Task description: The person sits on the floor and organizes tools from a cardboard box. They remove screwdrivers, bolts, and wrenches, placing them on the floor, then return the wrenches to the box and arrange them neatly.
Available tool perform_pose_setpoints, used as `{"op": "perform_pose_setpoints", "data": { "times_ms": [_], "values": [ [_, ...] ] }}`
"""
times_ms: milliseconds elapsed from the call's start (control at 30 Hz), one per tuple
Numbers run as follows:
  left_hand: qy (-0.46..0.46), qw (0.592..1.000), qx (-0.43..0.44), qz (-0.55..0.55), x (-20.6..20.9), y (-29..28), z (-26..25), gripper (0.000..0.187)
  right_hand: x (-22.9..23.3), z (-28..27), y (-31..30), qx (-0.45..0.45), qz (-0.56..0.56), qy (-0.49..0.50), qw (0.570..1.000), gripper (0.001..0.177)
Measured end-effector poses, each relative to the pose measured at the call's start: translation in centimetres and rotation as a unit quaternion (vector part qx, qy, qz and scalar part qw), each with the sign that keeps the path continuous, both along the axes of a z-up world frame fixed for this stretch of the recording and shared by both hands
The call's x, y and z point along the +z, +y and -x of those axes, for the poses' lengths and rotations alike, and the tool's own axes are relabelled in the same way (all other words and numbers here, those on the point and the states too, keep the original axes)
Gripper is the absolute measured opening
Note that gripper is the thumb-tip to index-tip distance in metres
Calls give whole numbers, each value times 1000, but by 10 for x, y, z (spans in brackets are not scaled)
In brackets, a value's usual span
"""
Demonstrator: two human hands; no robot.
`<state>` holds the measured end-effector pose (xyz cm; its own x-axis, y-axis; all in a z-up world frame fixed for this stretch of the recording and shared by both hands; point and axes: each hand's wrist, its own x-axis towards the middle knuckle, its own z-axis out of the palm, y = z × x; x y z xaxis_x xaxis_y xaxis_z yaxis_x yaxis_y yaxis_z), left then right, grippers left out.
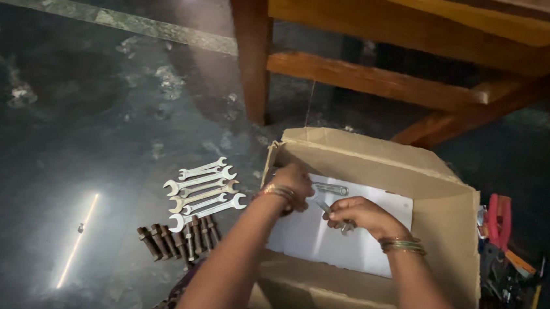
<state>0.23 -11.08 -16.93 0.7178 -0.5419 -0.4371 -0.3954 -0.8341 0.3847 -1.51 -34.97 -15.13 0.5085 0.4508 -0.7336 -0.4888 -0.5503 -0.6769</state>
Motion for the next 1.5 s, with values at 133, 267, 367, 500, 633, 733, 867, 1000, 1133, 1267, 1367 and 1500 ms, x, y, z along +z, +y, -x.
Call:
{"op": "perform_pose_setpoints", "data": {
  "times_ms": [133, 267, 367, 500, 633, 733, 867, 1000, 1133, 1267, 1367, 1500],
  "values": [
    [212, 811, 409, 361, 80, 84, -17, 18, 48, 8, 24, 12, -140, 5, 990, 21],
    [41, 802, 551, 229, 59, 196, -14, 29, 73, 12, 49, 33, -157, -4, 987, 19],
    [-37, 839, 536, 84, -9, 260, 24, 35, 73, 12, 61, 52, -103, -17, 993, 20],
    [-27, 789, 614, -31, -95, 285, 91, 58, 53, 17, 68, 63, 8, -18, 998, 17],
    [3, 788, 615, -18, -133, 282, 108, 48, 31, 23, 74, 73, -15, -6, 997, 12],
    [-36, 790, 611, -39, -142, 276, 102, 48, 22, 19, 80, 67, -31, -11, 997, 11],
    [-45, 778, 625, -44, -144, 275, 101, 64, 16, 15, 81, 20, -73, -44, 996, 9],
    [-25, 773, 633, -20, -137, 279, 103, 72, 16, 13, 80, -40, -126, -58, 990, 9],
    [5, 784, 620, -27, -119, 279, 97, 75, 23, 15, 82, -51, -76, -92, 992, 9],
    [16, 778, 627, -30, -99, 275, 96, 76, 30, 15, 83, -73, -83, -103, 989, 9],
    [-5, 781, 625, -10, -85, 275, 96, 66, 33, 15, 85, -86, -84, -110, 987, 8],
    [146, 699, 690, 122, -72, 285, 102, 41, 32, 15, 85, -93, -72, -122, 986, 6]
  ]
}}
